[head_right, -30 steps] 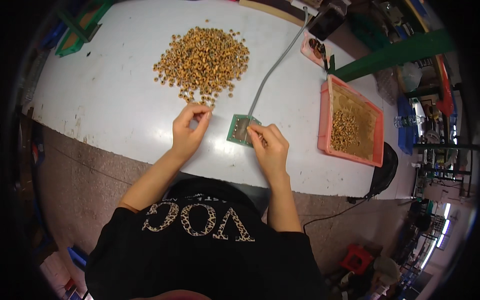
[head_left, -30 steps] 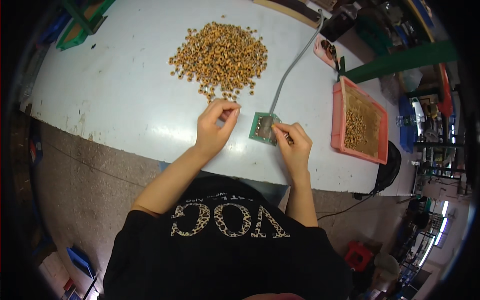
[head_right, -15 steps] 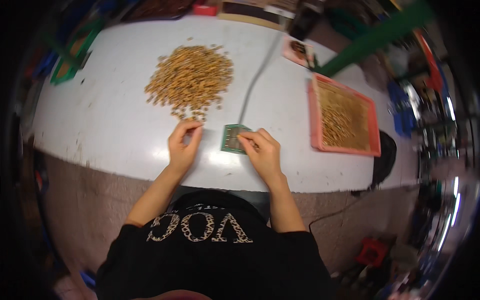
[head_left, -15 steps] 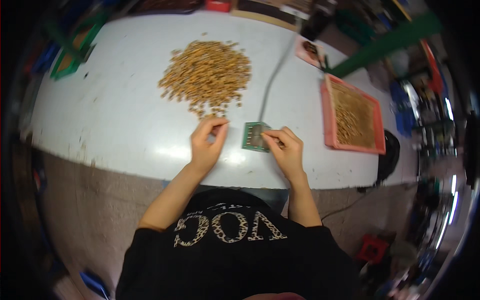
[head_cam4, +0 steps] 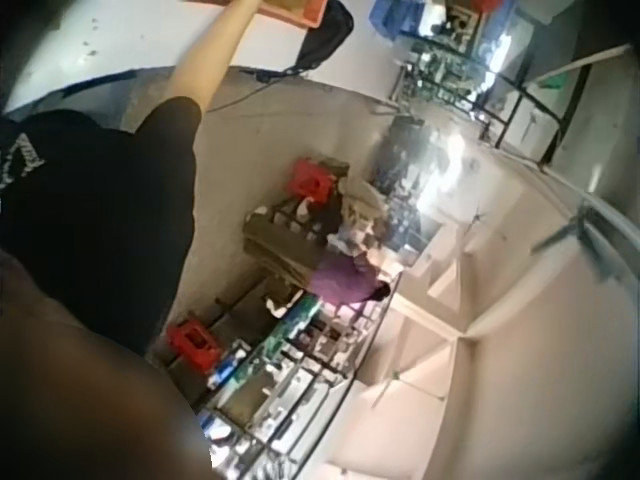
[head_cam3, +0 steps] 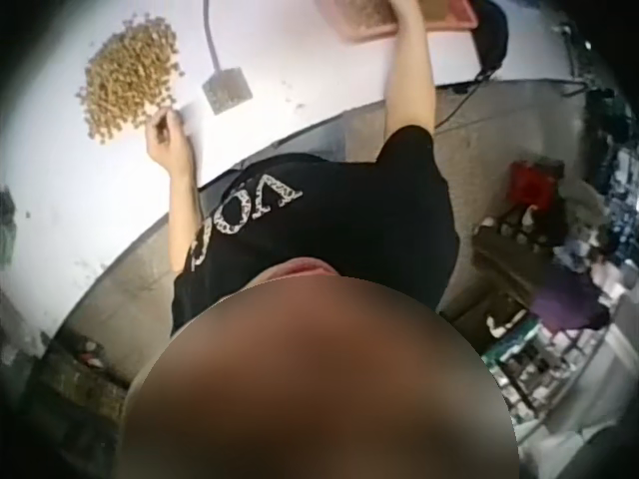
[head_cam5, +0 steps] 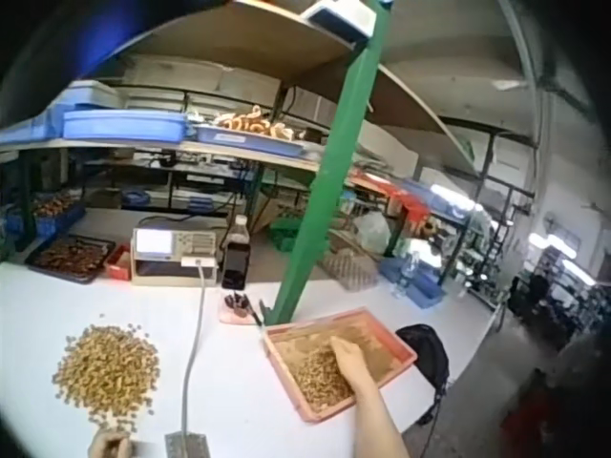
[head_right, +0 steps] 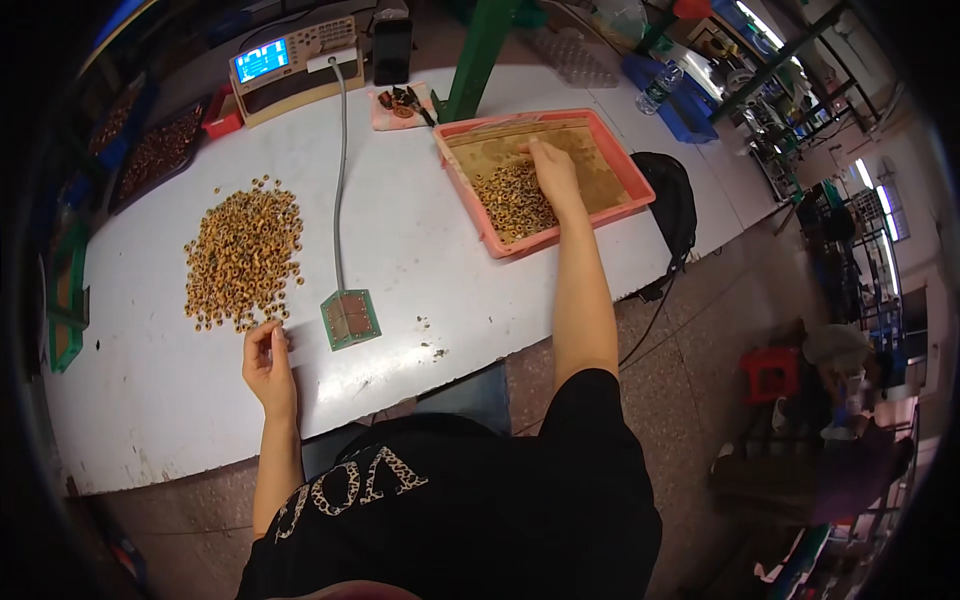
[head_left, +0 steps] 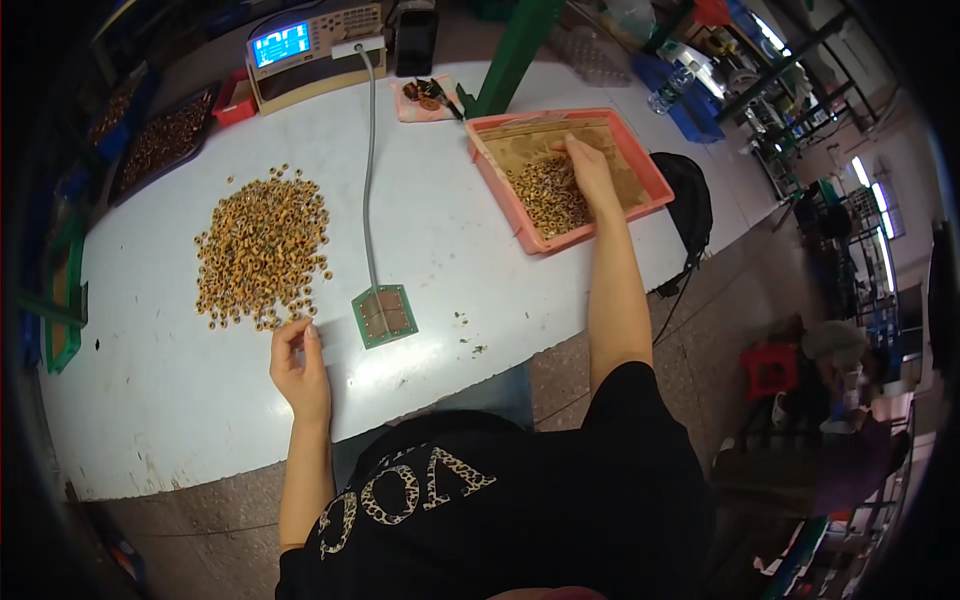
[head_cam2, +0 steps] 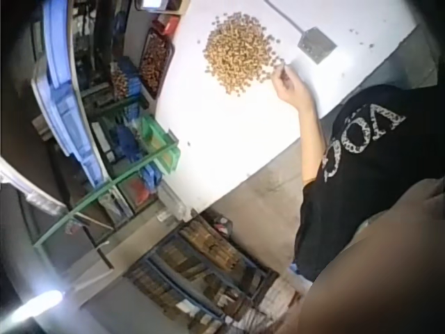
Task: Sorting and placing small metal components into a green fixture at a workbench.
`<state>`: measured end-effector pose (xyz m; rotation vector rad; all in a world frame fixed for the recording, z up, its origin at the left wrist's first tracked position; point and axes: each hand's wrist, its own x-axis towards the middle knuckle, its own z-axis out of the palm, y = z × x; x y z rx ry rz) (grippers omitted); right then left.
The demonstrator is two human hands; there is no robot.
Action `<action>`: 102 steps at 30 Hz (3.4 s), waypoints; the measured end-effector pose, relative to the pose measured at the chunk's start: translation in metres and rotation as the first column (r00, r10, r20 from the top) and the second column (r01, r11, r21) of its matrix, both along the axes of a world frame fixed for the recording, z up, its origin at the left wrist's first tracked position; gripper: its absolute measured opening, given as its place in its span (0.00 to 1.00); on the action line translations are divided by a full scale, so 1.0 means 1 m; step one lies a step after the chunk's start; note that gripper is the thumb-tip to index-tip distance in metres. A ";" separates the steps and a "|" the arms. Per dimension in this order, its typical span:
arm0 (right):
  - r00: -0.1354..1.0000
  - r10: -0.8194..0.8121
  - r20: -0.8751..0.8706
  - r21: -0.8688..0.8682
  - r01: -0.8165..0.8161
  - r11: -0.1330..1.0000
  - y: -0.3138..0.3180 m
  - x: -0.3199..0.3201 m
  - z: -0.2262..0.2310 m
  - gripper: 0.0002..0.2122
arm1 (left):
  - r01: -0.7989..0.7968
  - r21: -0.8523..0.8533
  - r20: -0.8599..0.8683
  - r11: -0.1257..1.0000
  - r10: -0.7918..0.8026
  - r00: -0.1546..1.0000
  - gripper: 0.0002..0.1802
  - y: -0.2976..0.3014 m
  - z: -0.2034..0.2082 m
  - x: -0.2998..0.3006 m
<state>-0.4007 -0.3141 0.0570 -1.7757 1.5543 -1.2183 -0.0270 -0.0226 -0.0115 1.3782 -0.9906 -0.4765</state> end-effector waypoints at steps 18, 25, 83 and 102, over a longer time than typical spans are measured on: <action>0.934 0.290 -0.208 -0.282 -0.341 0.897 -0.063 0.172 0.016 0.21 | 0.002 0.045 -0.029 0.999 0.000 1.000 0.05 -0.004 0.003 0.000; 0.971 -0.238 -0.008 -0.007 0.238 0.971 -0.229 0.230 -0.035 0.37 | -0.034 0.033 0.104 0.999 0.030 0.994 0.04 -0.012 0.012 -0.004; 0.730 0.580 -0.362 -0.028 -0.631 0.776 0.153 0.245 0.016 0.09 | -0.302 0.421 -0.423 0.856 0.479 0.769 0.21 0.134 0.052 0.172; 0.637 0.749 -0.185 0.294 -0.691 0.660 0.124 0.251 -0.010 0.07 | -0.338 0.126 0.782 0.933 0.116 0.612 0.11 0.082 0.045 0.121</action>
